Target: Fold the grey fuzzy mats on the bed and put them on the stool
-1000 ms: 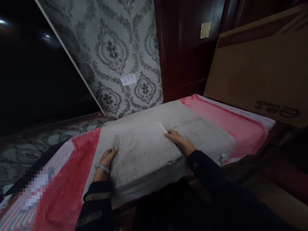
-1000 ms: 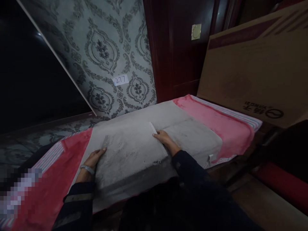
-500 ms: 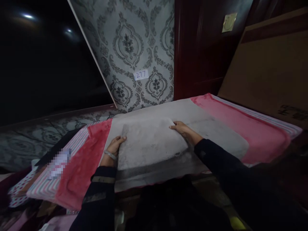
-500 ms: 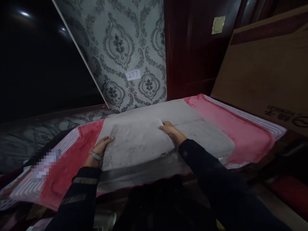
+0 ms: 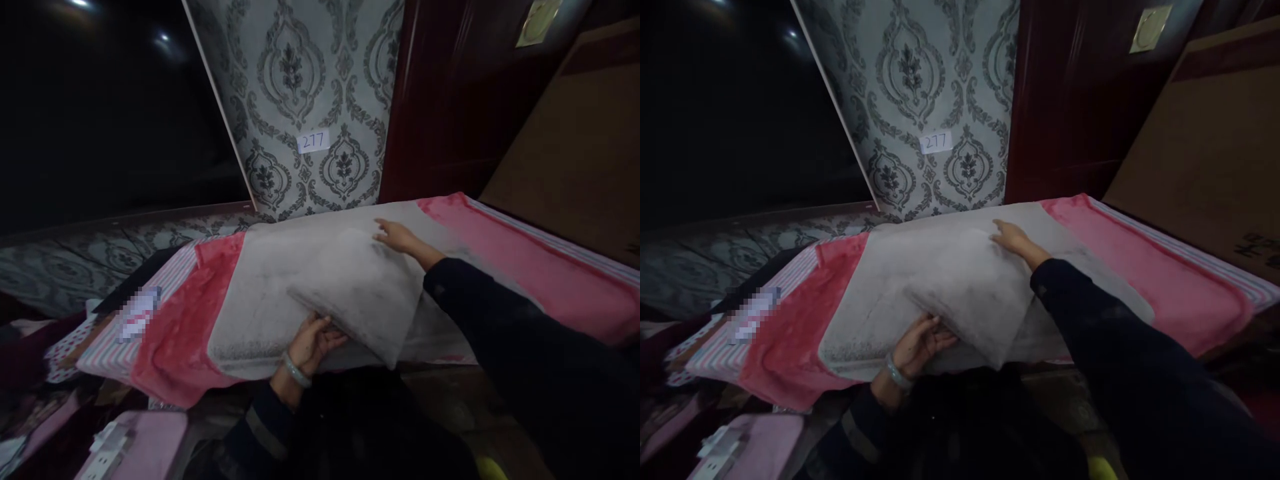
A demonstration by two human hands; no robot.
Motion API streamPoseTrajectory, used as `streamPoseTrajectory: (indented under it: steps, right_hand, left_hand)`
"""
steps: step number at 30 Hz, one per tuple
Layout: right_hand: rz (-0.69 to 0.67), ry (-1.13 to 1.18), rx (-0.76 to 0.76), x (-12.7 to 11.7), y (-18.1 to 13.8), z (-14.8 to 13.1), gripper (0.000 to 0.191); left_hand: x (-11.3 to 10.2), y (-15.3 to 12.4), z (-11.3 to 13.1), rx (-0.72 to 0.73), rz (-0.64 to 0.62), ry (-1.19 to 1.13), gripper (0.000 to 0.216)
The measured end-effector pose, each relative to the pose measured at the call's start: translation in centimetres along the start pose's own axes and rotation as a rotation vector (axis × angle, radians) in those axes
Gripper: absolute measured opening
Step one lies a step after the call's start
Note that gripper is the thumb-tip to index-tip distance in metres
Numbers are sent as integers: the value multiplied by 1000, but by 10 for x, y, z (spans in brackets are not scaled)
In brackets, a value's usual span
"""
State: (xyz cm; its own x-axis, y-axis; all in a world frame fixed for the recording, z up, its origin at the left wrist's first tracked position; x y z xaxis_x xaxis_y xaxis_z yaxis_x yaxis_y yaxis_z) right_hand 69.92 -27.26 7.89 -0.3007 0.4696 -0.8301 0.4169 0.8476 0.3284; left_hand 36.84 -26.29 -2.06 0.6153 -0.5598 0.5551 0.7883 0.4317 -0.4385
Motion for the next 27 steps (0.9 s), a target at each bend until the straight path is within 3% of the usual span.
streamPoseTrajectory:
  steps: [2, 5, 8, 10, 12, 15, 18, 21, 27]
  right_hand:
    - [-74, 25, -180, 35, -28, -25, 57]
    - [-147, 41, -444, 72, -85, -71, 56]
    - [-227, 5, -501, 89, -131, -105, 57]
    - [-282, -42, -474, 97, -145, -117, 58]
    - [-300, -102, -446, 106, -150, -123, 60]
    - [-263, -210, -422, 118, -151, -125, 62]
    - [-221, -279, -416, 125, -155, -126, 63]
    - [-195, -294, -426, 124, -160, -127, 61]
    - [-149, -305, -417, 120, -173, -125, 58]
  left_hand:
    - [-8, -5, -11, -45, -32, -14, 42]
    - [-28, -17, 0, 10, 28, 78, 49]
    - [-42, -23, 40, 307, 239, 341, 44]
    - [-34, -18, 68, 544, 331, 583, 36]
    - [-14, 0, 84, 676, 323, 865, 37]
    - [9, 39, 84, 622, 338, 1394, 50]
    - [6, 66, 73, 459, 449, 1811, 59]
    - [-2, 72, 64, 405, 490, 1960, 62]
    - [-7, 72, 64, 385, 506, 2008, 64]
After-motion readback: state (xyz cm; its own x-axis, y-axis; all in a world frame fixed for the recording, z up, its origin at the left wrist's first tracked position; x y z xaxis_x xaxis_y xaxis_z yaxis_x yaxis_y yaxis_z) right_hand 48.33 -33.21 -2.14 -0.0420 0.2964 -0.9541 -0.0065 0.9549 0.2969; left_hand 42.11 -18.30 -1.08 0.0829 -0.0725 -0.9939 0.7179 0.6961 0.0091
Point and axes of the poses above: each hand's wrist, its own y-axis towards the middle knuckle, its own x-axis out of the palm, z = x × y, the point moved 6 cm from there along y, towards the middle knuckle, and after that the axes turned 11 degrees about -x, right-handed, at the moved point
